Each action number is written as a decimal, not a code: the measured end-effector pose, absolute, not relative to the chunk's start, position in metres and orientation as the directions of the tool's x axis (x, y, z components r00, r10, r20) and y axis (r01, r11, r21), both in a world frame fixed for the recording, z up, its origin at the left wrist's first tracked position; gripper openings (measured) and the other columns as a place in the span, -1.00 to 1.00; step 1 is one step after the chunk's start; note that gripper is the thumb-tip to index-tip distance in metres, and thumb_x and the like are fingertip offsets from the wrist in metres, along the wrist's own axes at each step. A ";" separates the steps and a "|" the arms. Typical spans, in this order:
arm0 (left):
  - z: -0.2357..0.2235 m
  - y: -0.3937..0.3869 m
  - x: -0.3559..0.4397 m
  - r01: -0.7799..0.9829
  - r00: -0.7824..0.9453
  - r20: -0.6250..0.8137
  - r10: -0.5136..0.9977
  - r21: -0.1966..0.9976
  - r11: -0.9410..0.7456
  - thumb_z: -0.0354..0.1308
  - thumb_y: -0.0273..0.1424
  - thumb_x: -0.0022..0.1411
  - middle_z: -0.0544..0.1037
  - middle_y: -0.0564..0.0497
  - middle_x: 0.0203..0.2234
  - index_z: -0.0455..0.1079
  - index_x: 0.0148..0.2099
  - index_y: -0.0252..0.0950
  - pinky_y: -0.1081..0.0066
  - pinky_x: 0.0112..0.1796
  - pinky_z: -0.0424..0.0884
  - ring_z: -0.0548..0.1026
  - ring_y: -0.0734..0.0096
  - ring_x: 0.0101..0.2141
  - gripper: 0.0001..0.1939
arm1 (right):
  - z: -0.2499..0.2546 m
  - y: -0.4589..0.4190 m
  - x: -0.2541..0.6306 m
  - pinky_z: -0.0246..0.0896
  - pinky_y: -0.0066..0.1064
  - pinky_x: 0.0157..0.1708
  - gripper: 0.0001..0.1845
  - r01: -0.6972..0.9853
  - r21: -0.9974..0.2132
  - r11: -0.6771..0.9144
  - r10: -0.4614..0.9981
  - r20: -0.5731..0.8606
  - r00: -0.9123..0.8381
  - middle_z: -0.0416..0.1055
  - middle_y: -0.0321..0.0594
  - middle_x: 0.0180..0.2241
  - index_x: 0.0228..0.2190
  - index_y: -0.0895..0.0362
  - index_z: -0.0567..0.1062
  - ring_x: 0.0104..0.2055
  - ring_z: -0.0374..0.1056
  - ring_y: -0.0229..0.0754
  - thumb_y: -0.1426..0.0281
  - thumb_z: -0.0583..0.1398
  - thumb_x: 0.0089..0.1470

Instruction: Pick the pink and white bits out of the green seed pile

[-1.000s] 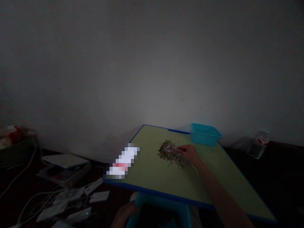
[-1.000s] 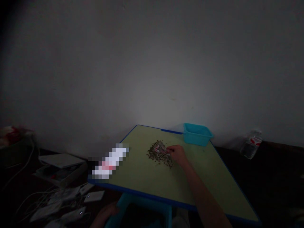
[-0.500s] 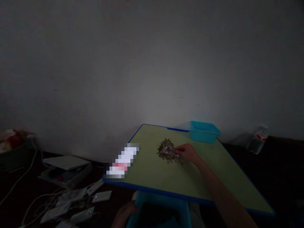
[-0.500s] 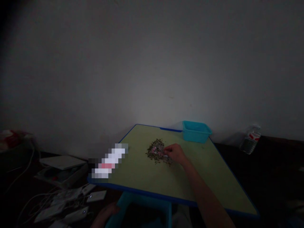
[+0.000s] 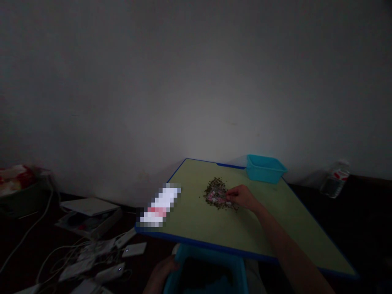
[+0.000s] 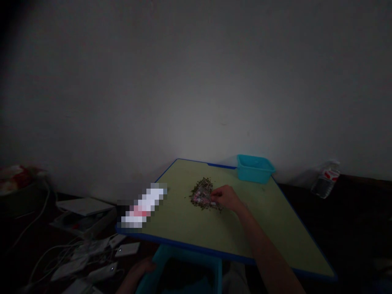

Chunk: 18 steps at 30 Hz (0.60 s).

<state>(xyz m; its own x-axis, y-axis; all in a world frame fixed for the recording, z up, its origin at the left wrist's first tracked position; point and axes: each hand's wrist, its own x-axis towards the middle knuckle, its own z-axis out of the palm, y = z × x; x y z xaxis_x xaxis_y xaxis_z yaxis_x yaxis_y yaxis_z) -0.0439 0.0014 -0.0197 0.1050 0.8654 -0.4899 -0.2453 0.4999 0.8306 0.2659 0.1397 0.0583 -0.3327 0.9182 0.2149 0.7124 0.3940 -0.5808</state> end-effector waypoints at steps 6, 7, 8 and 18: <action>-0.016 0.002 -0.045 -0.226 0.122 -0.470 0.874 0.845 0.485 0.22 -0.50 -0.35 0.33 0.17 -0.84 0.30 -0.73 -0.28 0.46 -0.56 0.22 0.26 0.44 -0.64 -0.87 | 0.057 0.138 0.264 0.06 -0.55 -0.57 -0.71 0.688 -0.613 0.388 0.919 0.201 -0.339 0.42 -0.31 -0.60 -0.39 0.17 0.57 -0.57 0.25 -0.30 0.26 0.15 -0.10; -0.015 0.001 -0.045 -0.228 0.123 -0.462 0.878 0.848 0.478 0.22 -0.50 -0.35 0.34 0.16 -0.83 0.31 -0.73 -0.28 0.46 -0.56 0.22 0.26 0.44 -0.64 -0.88 | 0.058 0.137 0.264 0.06 -0.55 -0.56 -0.72 0.687 -0.613 0.390 0.918 0.202 -0.341 0.42 -0.31 -0.60 -0.39 0.17 0.57 -0.57 0.26 -0.30 0.27 0.16 -0.11; -0.013 0.000 -0.045 -0.231 0.124 -0.455 0.882 0.851 0.472 0.22 -0.50 -0.34 0.35 0.16 -0.82 0.32 -0.72 -0.28 0.46 -0.55 0.22 0.26 0.43 -0.63 -0.89 | 0.058 0.137 0.263 0.07 -0.55 -0.56 -0.72 0.687 -0.613 0.391 0.918 0.201 -0.343 0.43 -0.31 -0.60 -0.38 0.16 0.57 -0.56 0.26 -0.30 0.27 0.17 -0.11; -0.006 -0.005 -0.043 -0.242 0.137 -0.439 0.888 0.855 0.459 0.18 -0.46 -0.29 0.34 0.14 -0.81 0.34 -0.70 -0.30 0.44 -0.54 0.20 0.27 0.42 -0.63 -0.92 | 0.063 0.131 0.260 0.07 -0.54 -0.55 -0.74 0.699 -0.584 0.414 0.905 0.183 -0.383 0.44 -0.30 -0.62 -0.41 0.14 0.58 -0.57 0.29 -0.29 0.27 0.19 -0.13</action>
